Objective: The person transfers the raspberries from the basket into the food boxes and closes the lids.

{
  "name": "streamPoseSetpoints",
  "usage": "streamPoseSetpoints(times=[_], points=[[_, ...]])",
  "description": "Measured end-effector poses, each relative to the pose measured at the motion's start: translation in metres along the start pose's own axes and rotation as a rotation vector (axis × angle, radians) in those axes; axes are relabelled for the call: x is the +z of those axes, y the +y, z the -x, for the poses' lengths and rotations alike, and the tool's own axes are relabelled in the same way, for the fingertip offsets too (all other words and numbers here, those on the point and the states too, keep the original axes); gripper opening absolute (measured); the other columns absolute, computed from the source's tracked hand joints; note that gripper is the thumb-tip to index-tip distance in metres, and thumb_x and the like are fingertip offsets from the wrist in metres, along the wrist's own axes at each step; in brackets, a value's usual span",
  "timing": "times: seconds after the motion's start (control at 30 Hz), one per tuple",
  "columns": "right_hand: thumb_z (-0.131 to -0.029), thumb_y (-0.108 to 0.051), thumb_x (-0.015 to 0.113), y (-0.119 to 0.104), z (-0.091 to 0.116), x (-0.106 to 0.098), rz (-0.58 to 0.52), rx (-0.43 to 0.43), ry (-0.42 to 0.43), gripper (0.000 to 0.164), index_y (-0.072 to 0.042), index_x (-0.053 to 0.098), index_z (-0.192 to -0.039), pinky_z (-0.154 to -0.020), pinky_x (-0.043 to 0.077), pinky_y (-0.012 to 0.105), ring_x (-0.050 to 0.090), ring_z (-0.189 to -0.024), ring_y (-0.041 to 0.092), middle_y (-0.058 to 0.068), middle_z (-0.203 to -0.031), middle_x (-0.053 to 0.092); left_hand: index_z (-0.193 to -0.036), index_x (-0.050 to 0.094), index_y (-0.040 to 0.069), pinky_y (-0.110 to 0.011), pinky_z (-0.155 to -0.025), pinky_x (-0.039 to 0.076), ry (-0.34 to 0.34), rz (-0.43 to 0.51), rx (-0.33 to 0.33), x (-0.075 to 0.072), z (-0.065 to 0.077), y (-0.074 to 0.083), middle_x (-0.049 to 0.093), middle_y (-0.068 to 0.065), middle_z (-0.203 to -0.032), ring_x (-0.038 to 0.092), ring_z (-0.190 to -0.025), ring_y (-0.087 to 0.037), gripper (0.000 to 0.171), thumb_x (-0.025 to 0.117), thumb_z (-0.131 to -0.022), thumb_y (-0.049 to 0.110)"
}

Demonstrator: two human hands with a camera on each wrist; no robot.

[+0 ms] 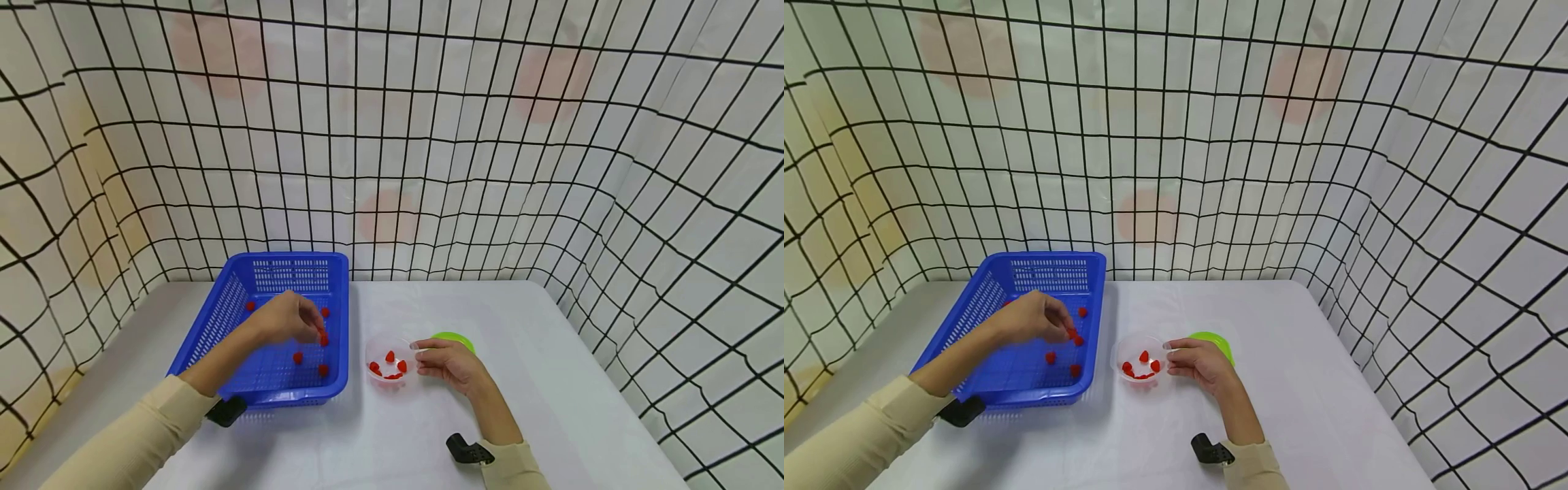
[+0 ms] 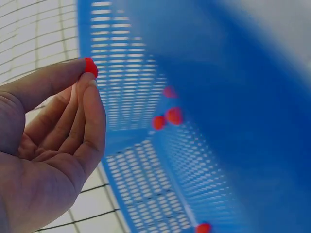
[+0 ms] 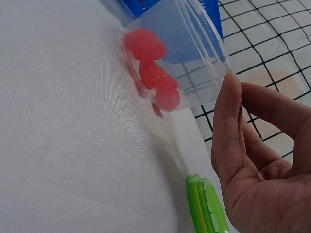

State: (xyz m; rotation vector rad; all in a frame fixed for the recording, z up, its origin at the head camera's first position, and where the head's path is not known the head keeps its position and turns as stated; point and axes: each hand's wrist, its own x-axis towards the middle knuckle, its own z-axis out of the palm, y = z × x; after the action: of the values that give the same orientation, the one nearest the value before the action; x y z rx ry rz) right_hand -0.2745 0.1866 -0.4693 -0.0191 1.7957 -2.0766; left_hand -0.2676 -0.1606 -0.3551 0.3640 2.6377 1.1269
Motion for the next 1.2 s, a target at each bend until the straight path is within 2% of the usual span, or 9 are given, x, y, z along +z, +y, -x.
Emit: streamPoseSetpoints(times=[0.13,0.27,0.4,0.6,0.73,0.93,1.2], points=[[-0.091,0.002,0.069,0.0,0.0,0.0,-0.001,0.004,0.001,0.045,0.015,0.057,-0.132,-0.074,0.063,0.028,0.071,-0.07,0.015,0.012,-0.098,0.074,-0.093,0.076,0.006,-0.032,-0.073,0.06,0.002,0.043,0.057,-0.006,-0.003,0.014,0.075,-0.007,-0.086,0.069,-0.076,-0.021,0.008,0.078,-0.085,0.007],[-0.091,0.001,0.069,0.0,0.0,-0.001,0.001,0.006,0.002,0.045,0.014,0.057,-0.132,-0.074,0.063,0.028,0.072,-0.07,0.015,0.012,-0.099,0.074,-0.094,0.076,0.008,-0.029,-0.071,0.059,-0.011,0.053,0.102,-0.003,-0.009,0.03,0.075,-0.006,-0.086,0.068,-0.076,-0.022,0.01,0.079,-0.084,0.008],[-0.091,0.0,0.07,0.001,-0.001,-0.001,0.002,0.011,0.005,0.044,0.013,0.058,-0.131,-0.075,0.063,0.028,0.071,-0.07,0.015,0.012,-0.099,0.074,-0.093,0.076,0.009,-0.03,-0.073,0.06,-0.031,0.045,0.123,0.011,-0.017,0.047,0.074,-0.003,-0.084,0.07,-0.079,-0.025,0.01,0.079,-0.083,0.008],[-0.092,-0.001,0.069,0.001,-0.001,0.0,0.005,0.007,0.009,0.042,0.013,0.058,-0.131,-0.075,0.063,0.028,0.071,-0.071,0.015,0.011,-0.1,0.074,-0.09,0.077,0.009,-0.031,-0.074,0.062,-0.07,0.028,0.131,0.038,-0.028,0.064,0.074,-0.001,-0.08,0.07,-0.074,-0.018,0.007,0.08,-0.084,0.007],[-0.093,-0.002,0.069,0.001,0.0,0.0,0.007,0.01,0.019,0.043,0.012,0.058,-0.131,-0.075,0.063,0.028,0.071,-0.071,0.015,0.01,-0.097,0.073,-0.089,0.077,0.008,-0.03,-0.072,0.062,-0.076,0.011,0.131,0.051,-0.035,0.068,0.074,-0.001,-0.078,0.07,-0.071,-0.016,0.006,0.08,-0.084,0.006],[-0.092,-0.003,0.07,0.001,-0.001,0.0,0.016,0.017,0.035,0.043,0.012,0.059,-0.131,-0.076,0.063,0.029,0.071,-0.071,0.016,0.011,-0.1,0.073,-0.089,0.077,0.007,-0.027,-0.068,0.062,-0.068,-0.03,0.121,0.065,-0.043,0.065,0.073,-0.002,-0.078,0.069,-0.07,-0.017,0.008,0.082,-0.082,0.005],[-0.092,-0.002,0.069,0.001,-0.002,0.0,0.016,0.012,0.038,0.04,0.011,0.061,-0.129,-0.075,0.063,0.03,0.072,-0.07,0.016,0.015,-0.103,0.073,-0.089,0.077,0.009,-0.026,-0.068,0.062,-0.082,-0.036,0.085,0.073,-0.044,0.058,0.072,-0.003,-0.08,0.069,-0.071,-0.018,0.01,0.083,-0.082,0.005]])
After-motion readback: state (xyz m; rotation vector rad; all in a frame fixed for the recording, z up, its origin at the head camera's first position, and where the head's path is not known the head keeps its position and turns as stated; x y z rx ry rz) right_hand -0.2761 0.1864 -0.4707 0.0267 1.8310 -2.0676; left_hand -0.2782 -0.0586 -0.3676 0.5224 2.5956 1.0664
